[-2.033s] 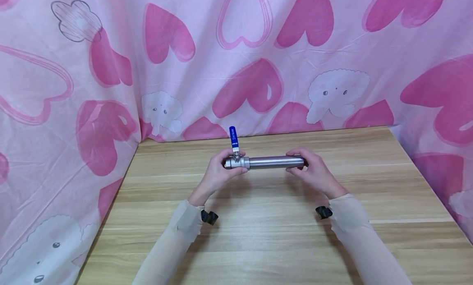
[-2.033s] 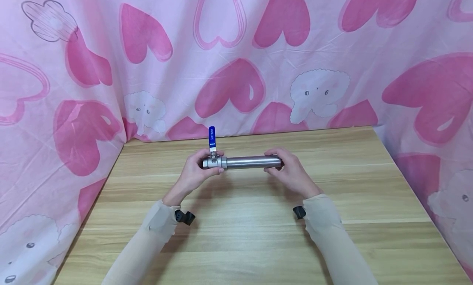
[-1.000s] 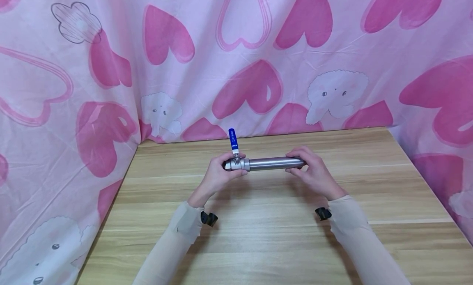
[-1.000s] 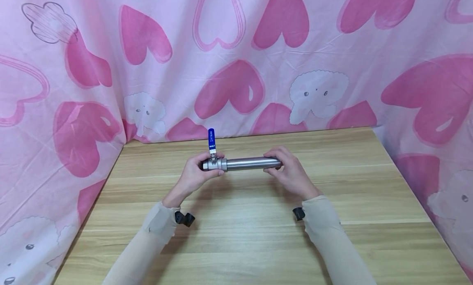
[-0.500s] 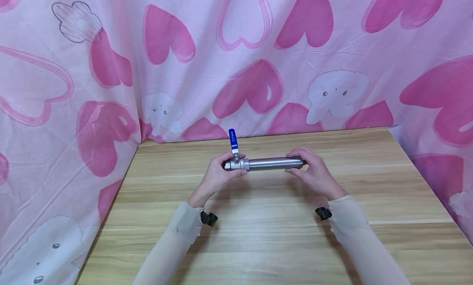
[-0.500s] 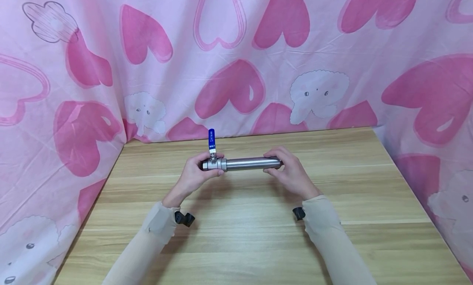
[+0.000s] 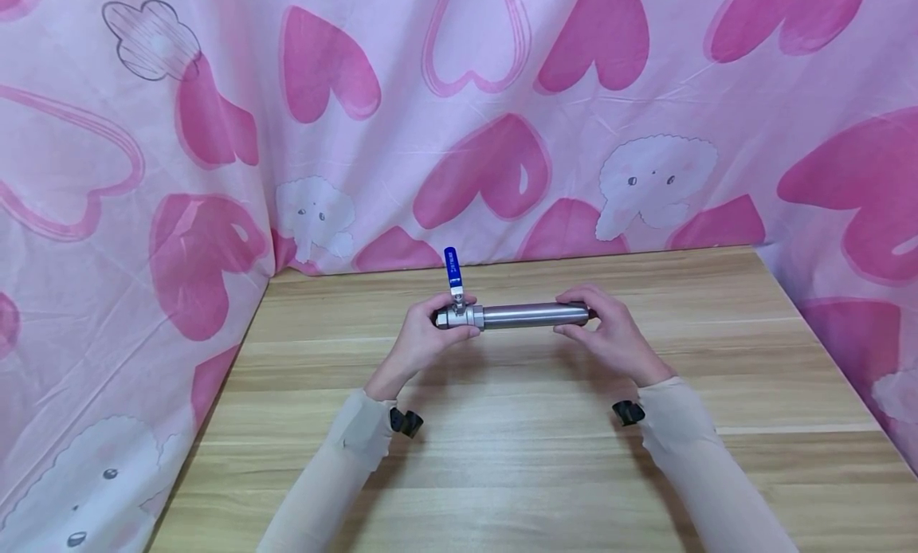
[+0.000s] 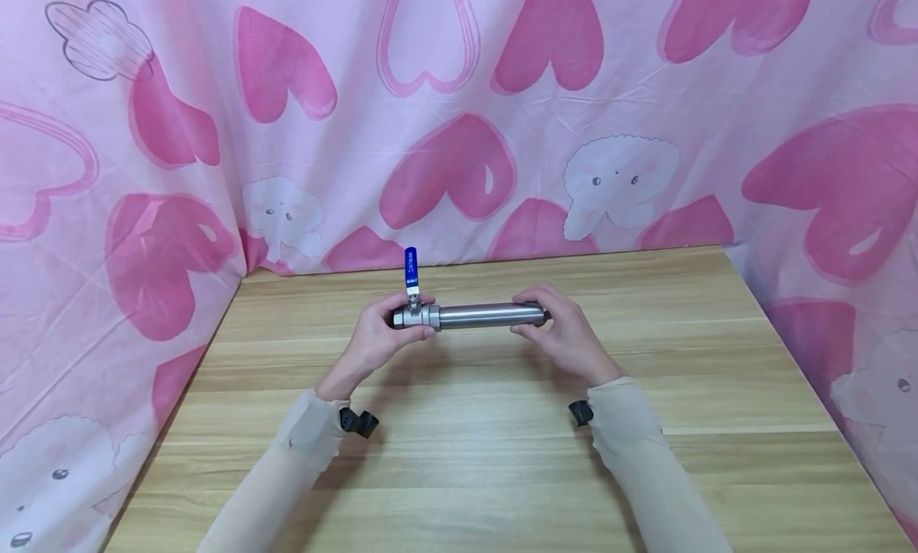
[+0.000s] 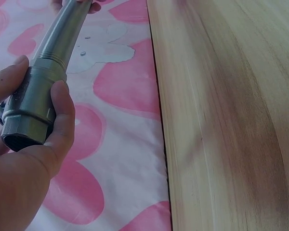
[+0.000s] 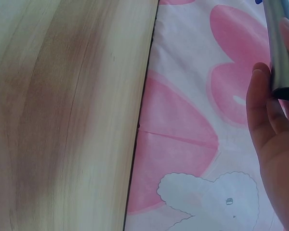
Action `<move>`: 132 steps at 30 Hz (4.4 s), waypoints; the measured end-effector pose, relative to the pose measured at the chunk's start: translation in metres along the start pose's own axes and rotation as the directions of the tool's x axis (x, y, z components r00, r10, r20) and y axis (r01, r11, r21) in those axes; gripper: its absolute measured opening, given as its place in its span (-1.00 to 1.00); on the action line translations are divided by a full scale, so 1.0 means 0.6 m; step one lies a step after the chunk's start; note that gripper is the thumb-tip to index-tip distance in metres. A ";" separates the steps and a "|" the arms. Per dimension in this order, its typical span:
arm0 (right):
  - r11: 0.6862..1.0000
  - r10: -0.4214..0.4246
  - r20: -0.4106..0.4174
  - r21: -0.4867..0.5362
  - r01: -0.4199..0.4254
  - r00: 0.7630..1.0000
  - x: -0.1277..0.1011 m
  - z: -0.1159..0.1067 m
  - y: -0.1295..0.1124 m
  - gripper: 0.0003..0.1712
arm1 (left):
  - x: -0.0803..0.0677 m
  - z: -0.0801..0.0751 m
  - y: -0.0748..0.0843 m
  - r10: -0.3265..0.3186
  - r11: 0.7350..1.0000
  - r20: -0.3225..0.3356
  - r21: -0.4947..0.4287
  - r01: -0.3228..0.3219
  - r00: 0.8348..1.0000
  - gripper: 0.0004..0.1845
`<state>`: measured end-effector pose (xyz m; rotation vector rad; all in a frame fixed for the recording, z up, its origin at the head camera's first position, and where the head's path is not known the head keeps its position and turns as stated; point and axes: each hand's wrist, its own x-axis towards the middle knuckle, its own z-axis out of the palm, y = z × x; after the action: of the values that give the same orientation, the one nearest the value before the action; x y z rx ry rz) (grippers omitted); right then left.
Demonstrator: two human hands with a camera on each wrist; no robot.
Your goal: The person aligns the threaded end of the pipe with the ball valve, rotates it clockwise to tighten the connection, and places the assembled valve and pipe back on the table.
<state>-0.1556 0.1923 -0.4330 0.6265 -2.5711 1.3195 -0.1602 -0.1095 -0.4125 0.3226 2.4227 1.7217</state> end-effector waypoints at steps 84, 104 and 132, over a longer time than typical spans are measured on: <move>0.999 -0.004 0.029 0.053 0.002 1.000 0.000 0.002 0.011 -0.54 | 0.002 0.007 -0.003 0.015 1.000 -0.006 -0.001 -0.015 1.000 -0.54; 1.000 -0.013 -0.010 0.022 0.014 1.000 -0.001 0.001 0.009 -0.52 | 0.000 0.005 -0.007 0.015 1.000 -0.017 0.000 -0.015 1.000 -0.57; 0.997 0.060 0.041 0.038 -0.061 0.997 -0.005 -0.003 0.009 -0.58 | 0.000 0.004 -0.009 0.049 0.999 -0.013 -0.010 -0.049 0.999 -0.56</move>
<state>-0.1556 0.1972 -0.4366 0.5918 -2.6218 1.3926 -0.1598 -0.1089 -0.4184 0.3736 2.4332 1.7610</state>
